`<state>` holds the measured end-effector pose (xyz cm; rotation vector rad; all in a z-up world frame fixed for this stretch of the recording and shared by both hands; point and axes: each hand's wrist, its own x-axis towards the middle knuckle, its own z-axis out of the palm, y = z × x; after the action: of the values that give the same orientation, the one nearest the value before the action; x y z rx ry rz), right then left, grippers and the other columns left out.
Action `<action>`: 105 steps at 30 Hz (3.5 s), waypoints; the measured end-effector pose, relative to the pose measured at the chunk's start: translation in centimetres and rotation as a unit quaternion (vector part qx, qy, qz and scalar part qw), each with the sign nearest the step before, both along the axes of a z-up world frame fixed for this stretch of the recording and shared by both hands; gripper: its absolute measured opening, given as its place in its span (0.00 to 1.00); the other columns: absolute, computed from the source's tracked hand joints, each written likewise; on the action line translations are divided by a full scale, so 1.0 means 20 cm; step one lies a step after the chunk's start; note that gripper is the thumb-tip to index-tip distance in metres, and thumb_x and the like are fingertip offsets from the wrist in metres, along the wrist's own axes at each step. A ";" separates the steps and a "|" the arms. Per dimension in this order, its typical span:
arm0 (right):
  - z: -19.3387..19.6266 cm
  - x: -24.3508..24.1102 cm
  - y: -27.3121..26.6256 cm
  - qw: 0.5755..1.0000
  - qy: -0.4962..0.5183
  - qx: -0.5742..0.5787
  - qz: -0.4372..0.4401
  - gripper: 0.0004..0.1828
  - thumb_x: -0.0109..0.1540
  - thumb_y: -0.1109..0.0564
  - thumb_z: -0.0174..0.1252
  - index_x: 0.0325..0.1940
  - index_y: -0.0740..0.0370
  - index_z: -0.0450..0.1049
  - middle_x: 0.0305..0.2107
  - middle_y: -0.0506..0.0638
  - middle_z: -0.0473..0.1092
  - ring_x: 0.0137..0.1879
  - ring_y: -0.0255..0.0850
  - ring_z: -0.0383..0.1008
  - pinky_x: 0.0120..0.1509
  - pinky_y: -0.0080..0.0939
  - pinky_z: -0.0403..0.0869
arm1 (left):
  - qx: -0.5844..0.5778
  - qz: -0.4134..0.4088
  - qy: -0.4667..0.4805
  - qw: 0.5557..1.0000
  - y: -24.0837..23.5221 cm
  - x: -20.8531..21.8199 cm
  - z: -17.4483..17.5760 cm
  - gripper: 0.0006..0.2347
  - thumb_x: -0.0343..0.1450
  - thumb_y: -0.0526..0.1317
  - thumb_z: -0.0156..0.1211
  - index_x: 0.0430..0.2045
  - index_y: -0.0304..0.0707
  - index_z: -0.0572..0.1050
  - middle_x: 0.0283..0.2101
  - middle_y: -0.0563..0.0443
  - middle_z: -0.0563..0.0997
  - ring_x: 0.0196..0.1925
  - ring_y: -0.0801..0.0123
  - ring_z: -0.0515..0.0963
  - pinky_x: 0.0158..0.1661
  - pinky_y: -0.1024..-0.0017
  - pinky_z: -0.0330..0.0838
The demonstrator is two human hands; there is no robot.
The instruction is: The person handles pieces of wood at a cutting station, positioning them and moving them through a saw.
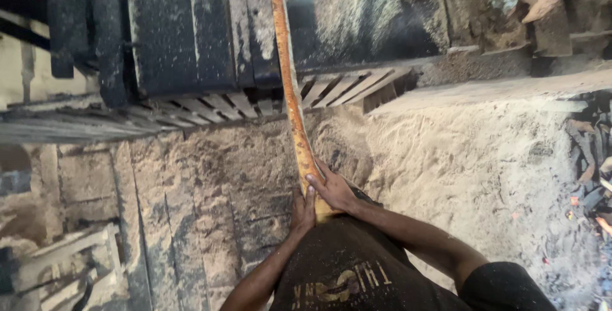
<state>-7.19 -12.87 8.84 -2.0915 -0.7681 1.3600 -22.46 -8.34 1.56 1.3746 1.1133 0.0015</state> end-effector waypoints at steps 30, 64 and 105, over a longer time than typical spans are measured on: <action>-0.42 -0.18 0.05 0.957 -0.193 0.148 -0.158 0.30 0.75 0.34 0.34 0.77 0.46 0.62 0.61 0.60 0.69 0.57 0.56 0.77 0.60 0.50 0.79 | -0.005 -0.067 0.050 0.996 0.23 0.00 -0.05 0.32 0.80 0.60 0.39 0.57 0.20 0.71 0.46 0.35 0.82 0.42 0.53 0.82 0.41 0.62 0.75; -0.26 0.42 0.49 0.926 -0.255 0.182 -0.209 0.28 0.74 0.43 0.36 0.69 0.60 0.69 0.54 0.62 0.76 0.49 0.49 0.81 0.49 0.45 0.83 | 0.052 -0.052 -0.004 0.997 0.64 0.58 0.03 0.32 0.73 0.64 0.47 0.46 0.26 0.80 0.30 0.34 0.86 0.30 0.53 0.86 0.34 0.57 0.79; -0.60 1.50 1.06 0.758 -0.169 0.367 -0.512 0.23 0.75 0.47 0.45 0.62 0.68 0.70 0.50 0.60 0.74 0.56 0.47 0.74 0.64 0.47 0.72 | 0.060 0.014 0.104 0.993 0.33 -0.24 -0.15 0.22 0.74 0.48 0.56 0.61 0.35 0.71 0.36 0.44 0.83 0.35 0.63 0.82 0.41 0.65 0.78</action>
<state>22.74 8.28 -3.19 -1.6084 -0.1079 0.0268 -27.27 -1.72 -1.44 1.4919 1.3229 -0.0563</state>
